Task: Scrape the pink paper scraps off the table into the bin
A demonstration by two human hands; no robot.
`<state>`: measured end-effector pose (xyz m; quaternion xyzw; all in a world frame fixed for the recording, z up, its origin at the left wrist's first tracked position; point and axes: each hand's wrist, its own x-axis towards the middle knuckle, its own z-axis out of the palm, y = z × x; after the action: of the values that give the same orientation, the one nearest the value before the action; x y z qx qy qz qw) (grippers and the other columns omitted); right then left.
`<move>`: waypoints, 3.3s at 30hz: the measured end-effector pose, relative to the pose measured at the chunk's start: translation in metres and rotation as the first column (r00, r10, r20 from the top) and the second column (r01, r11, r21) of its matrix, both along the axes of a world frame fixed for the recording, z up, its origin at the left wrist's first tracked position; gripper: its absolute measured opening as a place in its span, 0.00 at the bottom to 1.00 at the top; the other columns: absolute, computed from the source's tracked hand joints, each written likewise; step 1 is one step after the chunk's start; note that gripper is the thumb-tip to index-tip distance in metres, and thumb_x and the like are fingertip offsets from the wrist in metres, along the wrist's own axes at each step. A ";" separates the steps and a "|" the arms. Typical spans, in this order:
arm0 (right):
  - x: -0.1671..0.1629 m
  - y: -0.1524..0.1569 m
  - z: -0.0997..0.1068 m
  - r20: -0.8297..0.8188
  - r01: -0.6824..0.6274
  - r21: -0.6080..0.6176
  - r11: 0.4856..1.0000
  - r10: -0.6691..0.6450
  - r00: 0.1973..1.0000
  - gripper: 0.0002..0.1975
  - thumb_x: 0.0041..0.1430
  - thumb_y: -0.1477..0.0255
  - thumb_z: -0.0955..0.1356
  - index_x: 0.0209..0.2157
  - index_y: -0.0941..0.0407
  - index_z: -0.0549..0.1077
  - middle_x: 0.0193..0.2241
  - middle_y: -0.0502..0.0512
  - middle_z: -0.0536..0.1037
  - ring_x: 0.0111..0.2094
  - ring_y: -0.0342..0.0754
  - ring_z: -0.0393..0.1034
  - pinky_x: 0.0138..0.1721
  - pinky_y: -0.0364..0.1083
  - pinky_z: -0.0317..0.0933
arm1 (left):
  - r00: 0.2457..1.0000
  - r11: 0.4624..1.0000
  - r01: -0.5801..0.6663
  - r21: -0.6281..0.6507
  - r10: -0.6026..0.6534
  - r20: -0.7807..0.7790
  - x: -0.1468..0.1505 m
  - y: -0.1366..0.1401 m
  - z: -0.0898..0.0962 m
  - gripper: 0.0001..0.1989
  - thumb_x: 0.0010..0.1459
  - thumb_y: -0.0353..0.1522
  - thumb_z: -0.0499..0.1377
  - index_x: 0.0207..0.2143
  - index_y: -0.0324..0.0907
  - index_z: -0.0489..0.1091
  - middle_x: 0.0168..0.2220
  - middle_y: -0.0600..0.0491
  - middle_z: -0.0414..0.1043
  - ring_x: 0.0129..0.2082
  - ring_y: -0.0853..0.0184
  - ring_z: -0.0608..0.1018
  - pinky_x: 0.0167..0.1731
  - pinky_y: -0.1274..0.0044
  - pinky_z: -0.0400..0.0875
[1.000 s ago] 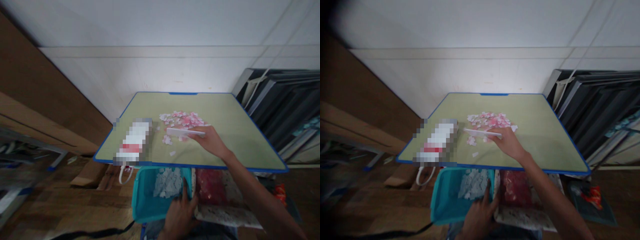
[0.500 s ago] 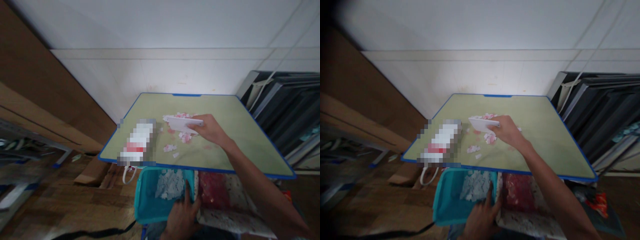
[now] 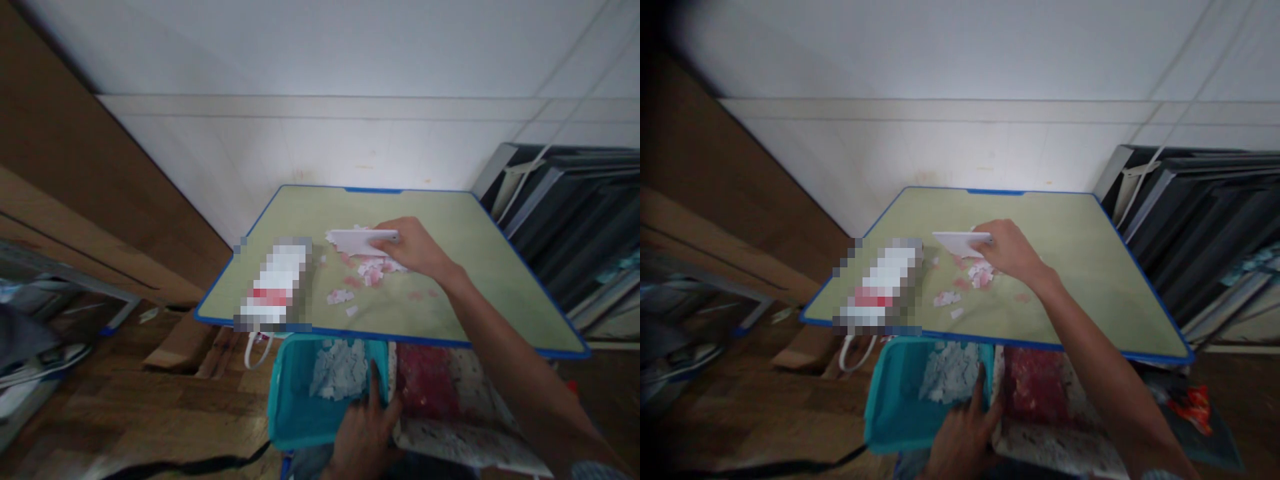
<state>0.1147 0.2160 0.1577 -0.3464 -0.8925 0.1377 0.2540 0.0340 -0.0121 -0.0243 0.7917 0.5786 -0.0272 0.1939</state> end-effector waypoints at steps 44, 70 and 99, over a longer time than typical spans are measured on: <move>0.010 -0.019 0.002 0.110 -0.007 -0.075 0.997 0.015 0.994 0.08 0.48 0.75 0.63 0.23 0.59 0.74 0.21 0.53 0.75 0.23 0.44 0.65 0.23 0.40 0.51 | 0.999 1.000 0.018 -0.011 -0.018 0.029 -0.003 0.001 -0.001 0.49 0.38 0.42 0.64 0.58 0.53 0.37 0.59 0.30 0.28 0.33 0.52 0.74 0.29 0.65 0.68; 0.039 -0.065 -0.012 -0.089 0.187 -0.131 0.974 -0.200 0.976 0.08 0.51 0.73 0.63 0.25 0.61 0.73 0.21 0.51 0.74 0.22 0.42 0.65 0.23 0.39 0.52 | 1.000 0.998 -0.003 0.058 0.002 0.017 -0.002 -0.002 -0.001 0.50 0.38 0.40 0.64 0.58 0.54 0.36 0.59 0.33 0.38 0.35 0.53 0.74 0.29 0.68 0.68; 0.102 -0.097 -0.044 -0.149 0.596 -0.237 0.768 -0.635 0.758 0.12 0.48 0.66 0.65 0.20 0.60 0.71 0.12 0.48 0.65 0.14 0.40 0.57 0.13 0.39 0.48 | 1.000 1.000 0.021 0.016 -0.021 -0.008 -0.003 0.001 0.003 0.44 0.41 0.40 0.63 0.57 0.52 0.42 0.59 0.33 0.39 0.34 0.56 0.74 0.30 0.68 0.68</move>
<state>0.2166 0.1189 0.1140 -0.6244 -0.6788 0.1615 0.3511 0.0306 -0.0111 -0.0209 0.7992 0.5712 -0.0279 0.1850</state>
